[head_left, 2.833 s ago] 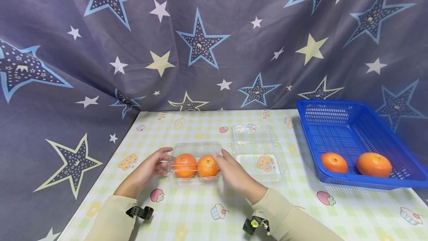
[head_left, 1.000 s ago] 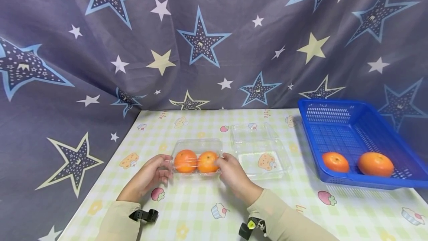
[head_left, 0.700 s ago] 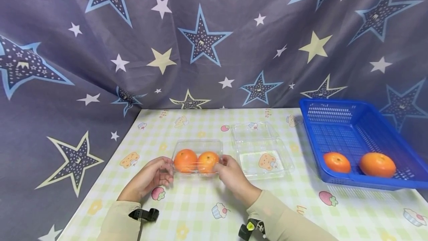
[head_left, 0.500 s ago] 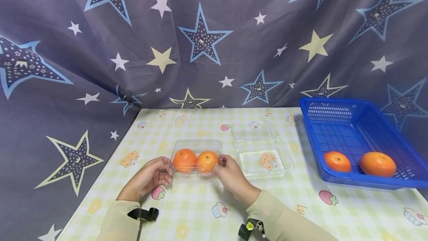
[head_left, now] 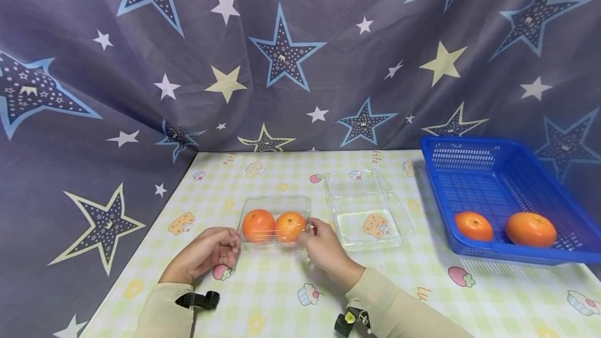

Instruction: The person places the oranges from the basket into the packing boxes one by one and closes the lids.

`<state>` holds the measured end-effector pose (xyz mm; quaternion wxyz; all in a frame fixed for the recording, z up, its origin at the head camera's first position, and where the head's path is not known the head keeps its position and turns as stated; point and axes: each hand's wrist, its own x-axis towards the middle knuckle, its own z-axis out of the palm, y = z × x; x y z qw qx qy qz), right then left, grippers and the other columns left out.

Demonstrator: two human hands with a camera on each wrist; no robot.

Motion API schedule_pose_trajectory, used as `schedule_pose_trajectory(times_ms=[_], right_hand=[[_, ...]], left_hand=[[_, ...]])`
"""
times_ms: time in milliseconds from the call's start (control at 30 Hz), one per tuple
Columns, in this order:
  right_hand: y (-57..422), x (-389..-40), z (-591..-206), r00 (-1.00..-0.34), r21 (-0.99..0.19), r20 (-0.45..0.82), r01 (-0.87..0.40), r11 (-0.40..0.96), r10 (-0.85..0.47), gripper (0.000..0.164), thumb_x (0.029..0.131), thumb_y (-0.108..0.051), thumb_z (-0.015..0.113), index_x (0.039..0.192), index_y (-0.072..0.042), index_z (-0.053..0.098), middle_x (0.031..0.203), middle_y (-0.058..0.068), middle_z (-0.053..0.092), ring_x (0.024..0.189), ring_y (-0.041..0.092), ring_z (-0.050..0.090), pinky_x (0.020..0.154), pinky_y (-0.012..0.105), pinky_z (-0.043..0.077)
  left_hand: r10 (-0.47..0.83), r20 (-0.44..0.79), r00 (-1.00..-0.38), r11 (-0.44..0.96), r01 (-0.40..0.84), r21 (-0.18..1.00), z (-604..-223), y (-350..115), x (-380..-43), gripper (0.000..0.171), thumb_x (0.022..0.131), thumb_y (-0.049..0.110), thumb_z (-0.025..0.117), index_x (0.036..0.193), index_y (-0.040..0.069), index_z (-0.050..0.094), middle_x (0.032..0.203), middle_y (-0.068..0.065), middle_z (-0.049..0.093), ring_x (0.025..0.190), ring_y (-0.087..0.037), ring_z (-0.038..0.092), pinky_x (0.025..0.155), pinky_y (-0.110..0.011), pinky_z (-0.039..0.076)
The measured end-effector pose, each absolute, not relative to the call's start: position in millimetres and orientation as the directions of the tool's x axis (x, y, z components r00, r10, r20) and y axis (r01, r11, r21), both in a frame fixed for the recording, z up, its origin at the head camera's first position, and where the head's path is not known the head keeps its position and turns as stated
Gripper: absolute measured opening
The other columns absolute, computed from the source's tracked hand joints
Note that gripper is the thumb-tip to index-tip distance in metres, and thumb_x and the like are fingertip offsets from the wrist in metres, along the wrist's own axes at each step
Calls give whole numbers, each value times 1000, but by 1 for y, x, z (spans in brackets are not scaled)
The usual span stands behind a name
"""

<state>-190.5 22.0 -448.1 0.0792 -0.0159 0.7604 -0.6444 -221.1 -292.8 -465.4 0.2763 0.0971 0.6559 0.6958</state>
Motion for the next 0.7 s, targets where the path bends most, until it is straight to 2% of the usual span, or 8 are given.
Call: schedule_pose_trajectory(times_ms=[133, 233, 300, 400, 600, 700], right_hand=[[21, -188, -447, -986, -982, -115, 95, 165, -117, 67, 88, -12, 54, 151, 8, 41, 114, 19, 65, 55, 18, 48, 53, 30, 45], [21, -187, -446, -985, -980, -124, 102, 171, -122, 64, 91, -14, 51, 151, 7, 42, 101, 18, 65, 55, 19, 48, 54, 33, 48], [21, -187, -446, -982, -978, -134, 109, 179, -130, 62, 94, -15, 48, 151, 5, 42, 84, 13, 60, 56, 18, 48, 54, 34, 50], [21, -187, -447, -978, -974, -146, 117, 192, -146, 59, 96, -16, 46, 151, 3, 42, 69, 6, 53, 54, 16, 46, 52, 34, 50], [22, -187, -448, -968, -981, -159, 133, 141, -193, 55, 98, -14, 40, 150, 3, 39, 63, 3, 55, 46, 13, 44, 47, 28, 41], [22, -186, -447, -964, -985, -151, 127, 119, -219, 57, 99, -12, 38, 153, 6, 32, 63, 3, 59, 43, 11, 41, 44, 25, 35]], left_hand=[[487, -224, -844, 22, -244, 969, -465, -293, -219, 20, 103, 8, 44, 95, 5, 62, 83, -2, 66, 64, -10, 64, 63, -28, 59], [464, -232, -855, 30, -246, 969, -464, -293, -218, 20, 104, 8, 45, 96, 5, 63, 83, -1, 66, 63, -9, 63, 61, -26, 58], [451, -241, -859, 37, -252, 967, -464, -293, -218, 20, 103, 8, 46, 96, 5, 64, 83, -1, 67, 63, -8, 62, 60, -25, 57], [451, -245, -858, 46, -252, 967, -464, -294, -218, 20, 103, 8, 45, 96, 4, 64, 82, -1, 66, 63, -8, 61, 60, -24, 56], [506, -218, -834, 42, -229, 972, -464, -294, -217, 23, 106, 10, 46, 97, 3, 66, 82, 0, 68, 63, -6, 62, 61, -23, 56], [523, -214, -825, 36, -230, 973, -463, -294, -217, 24, 106, 12, 49, 96, 3, 68, 81, 1, 69, 62, -6, 63, 61, -23, 57]])
